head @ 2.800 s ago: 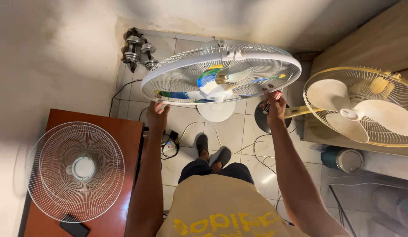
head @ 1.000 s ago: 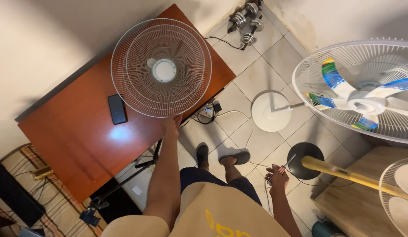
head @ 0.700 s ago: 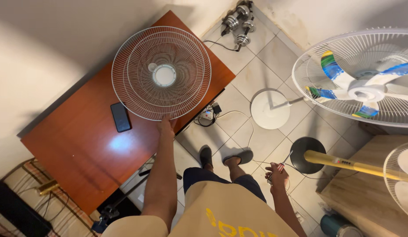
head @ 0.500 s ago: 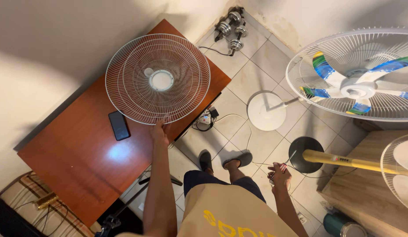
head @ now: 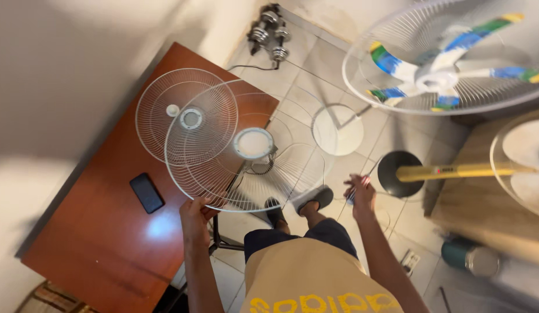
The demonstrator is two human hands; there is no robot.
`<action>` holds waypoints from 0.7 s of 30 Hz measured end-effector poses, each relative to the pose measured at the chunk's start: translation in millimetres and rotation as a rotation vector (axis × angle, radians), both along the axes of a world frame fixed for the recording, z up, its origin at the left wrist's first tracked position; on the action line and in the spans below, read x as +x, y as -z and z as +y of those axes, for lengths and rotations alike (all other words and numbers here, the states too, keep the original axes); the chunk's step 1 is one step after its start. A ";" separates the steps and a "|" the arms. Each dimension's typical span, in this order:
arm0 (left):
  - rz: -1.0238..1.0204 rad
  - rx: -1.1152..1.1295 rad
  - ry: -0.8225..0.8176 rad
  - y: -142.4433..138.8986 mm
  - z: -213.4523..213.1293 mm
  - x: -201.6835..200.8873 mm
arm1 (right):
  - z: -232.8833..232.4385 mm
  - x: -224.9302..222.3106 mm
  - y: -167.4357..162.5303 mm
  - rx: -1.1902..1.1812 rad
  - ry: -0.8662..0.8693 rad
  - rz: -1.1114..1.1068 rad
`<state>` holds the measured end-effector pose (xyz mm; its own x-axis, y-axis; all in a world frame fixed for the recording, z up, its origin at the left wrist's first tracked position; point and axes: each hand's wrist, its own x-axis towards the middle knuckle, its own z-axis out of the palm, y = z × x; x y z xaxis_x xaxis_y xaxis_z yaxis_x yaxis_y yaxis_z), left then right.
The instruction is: The person uses a screwdriver to unscrew the front cap of a pedestal fan, removes the front grille and fan blades, then reattaches the grille and tightens its screws to reassemble the fan.
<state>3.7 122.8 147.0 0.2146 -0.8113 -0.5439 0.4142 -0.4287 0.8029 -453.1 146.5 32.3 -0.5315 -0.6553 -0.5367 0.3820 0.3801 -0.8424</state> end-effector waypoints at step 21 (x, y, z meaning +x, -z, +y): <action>0.094 0.158 0.852 -19.4 -76.1 -192.7 | 103.3 -145.5 -106.0 -0.293 0.174 -0.276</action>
